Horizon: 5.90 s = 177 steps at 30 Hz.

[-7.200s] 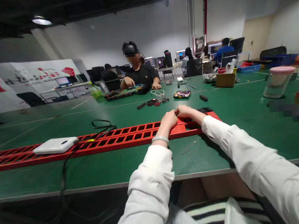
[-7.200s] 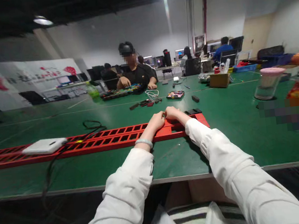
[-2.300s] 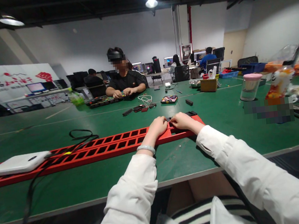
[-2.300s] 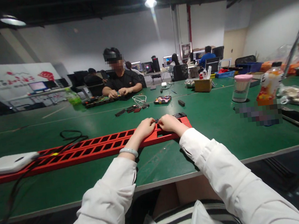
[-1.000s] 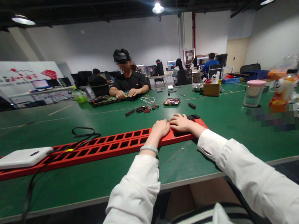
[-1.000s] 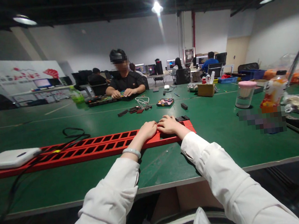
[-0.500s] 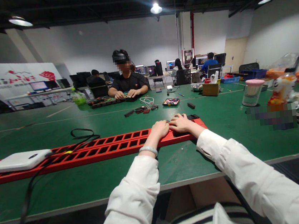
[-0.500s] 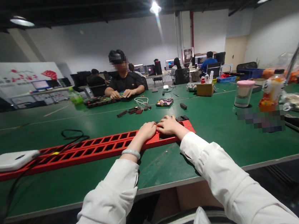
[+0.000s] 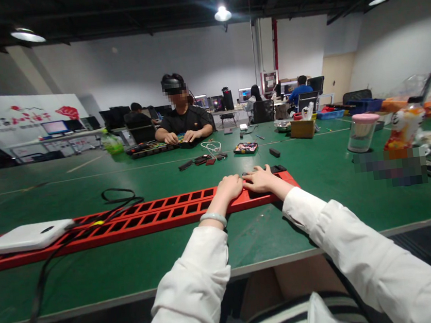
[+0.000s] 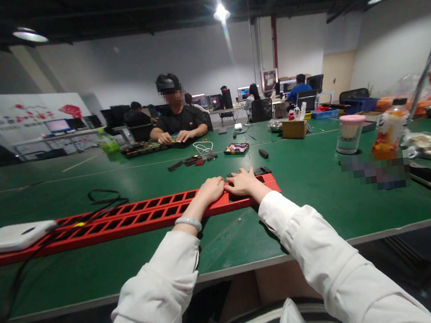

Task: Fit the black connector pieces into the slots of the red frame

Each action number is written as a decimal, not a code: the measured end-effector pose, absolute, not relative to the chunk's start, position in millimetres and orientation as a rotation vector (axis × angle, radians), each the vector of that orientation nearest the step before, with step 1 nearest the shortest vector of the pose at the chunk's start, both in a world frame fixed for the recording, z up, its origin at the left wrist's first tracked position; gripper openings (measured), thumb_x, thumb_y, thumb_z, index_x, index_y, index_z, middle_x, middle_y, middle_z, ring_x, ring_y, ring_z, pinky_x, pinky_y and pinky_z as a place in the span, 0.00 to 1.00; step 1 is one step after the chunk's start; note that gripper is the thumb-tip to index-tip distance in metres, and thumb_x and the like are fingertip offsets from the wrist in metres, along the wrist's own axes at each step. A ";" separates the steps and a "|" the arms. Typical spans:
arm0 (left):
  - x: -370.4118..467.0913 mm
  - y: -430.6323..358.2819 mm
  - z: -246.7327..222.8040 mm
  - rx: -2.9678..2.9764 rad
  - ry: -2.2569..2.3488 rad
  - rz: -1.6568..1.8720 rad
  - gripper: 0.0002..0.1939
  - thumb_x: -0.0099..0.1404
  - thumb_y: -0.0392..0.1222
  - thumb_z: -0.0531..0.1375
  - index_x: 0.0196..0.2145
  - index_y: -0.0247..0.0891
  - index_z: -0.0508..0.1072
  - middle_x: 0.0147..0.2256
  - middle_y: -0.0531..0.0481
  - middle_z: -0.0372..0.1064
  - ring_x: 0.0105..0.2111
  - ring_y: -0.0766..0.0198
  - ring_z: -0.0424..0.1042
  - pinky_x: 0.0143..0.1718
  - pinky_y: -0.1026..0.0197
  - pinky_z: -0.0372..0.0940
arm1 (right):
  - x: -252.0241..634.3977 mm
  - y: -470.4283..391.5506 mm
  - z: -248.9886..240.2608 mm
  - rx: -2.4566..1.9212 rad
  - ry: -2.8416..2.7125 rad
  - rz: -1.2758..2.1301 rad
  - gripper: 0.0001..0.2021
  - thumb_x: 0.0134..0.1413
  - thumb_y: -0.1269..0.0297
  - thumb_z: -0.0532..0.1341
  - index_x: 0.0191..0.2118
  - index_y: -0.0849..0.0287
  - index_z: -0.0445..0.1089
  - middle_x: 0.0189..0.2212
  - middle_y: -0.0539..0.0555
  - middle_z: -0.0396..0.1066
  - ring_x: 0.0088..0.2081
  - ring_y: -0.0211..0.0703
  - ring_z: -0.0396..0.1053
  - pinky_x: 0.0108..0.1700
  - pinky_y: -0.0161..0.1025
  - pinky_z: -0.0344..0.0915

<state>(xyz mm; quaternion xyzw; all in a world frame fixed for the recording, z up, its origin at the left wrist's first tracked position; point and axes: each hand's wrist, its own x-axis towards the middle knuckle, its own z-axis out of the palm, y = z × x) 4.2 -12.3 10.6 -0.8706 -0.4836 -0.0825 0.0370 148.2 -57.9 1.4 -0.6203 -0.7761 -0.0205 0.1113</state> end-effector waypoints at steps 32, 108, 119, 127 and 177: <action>2.4 -10.7 8.4 -2.703 -1.434 -0.311 0.21 0.65 0.44 0.41 0.43 0.37 0.70 0.45 0.43 0.68 0.45 0.55 0.66 0.47 0.57 0.57 | 147.6 -49.1 0.6 -1.566 -2.297 -0.230 0.21 0.54 0.54 0.47 0.52 0.48 0.62 0.52 0.56 0.60 0.53 0.53 0.50 0.52 0.61 0.41; 12.4 -30.4 18.0 -2.985 -1.093 -0.532 0.20 0.57 0.53 0.54 0.39 0.37 0.72 0.37 0.46 0.71 0.37 0.58 0.69 0.39 0.64 0.60 | 196.9 -51.3 -9.2 -1.270 -1.785 0.802 0.21 0.39 0.59 0.64 0.41 0.66 0.71 0.33 0.56 0.73 0.31 0.39 0.68 0.32 0.33 0.63; 12.9 -29.0 17.1 -2.977 -1.113 -0.508 0.20 0.56 0.54 0.54 0.40 0.38 0.72 0.38 0.46 0.71 0.38 0.58 0.69 0.39 0.64 0.60 | 197.0 -53.8 -6.9 -1.262 -1.807 0.828 0.20 0.40 0.59 0.64 0.41 0.66 0.71 0.33 0.56 0.73 0.31 0.39 0.68 0.31 0.33 0.63; 12.5 -33.3 20.5 -2.980 -1.116 -0.536 0.19 0.56 0.53 0.55 0.39 0.38 0.73 0.37 0.46 0.72 0.37 0.57 0.70 0.38 0.64 0.61 | 195.8 -54.7 -5.7 -1.257 -1.823 0.826 0.20 0.41 0.59 0.63 0.41 0.66 0.71 0.32 0.56 0.73 0.30 0.38 0.68 0.30 0.32 0.62; 8.5 -24.5 16.3 -3.064 -0.972 -0.540 0.21 0.58 0.53 0.53 0.42 0.37 0.72 0.38 0.45 0.72 0.35 0.58 0.70 0.38 0.64 0.60 | 201.0 -52.8 -1.7 -1.116 -1.985 0.872 0.21 0.40 0.61 0.63 0.43 0.65 0.71 0.31 0.55 0.72 0.33 0.41 0.67 0.35 0.36 0.63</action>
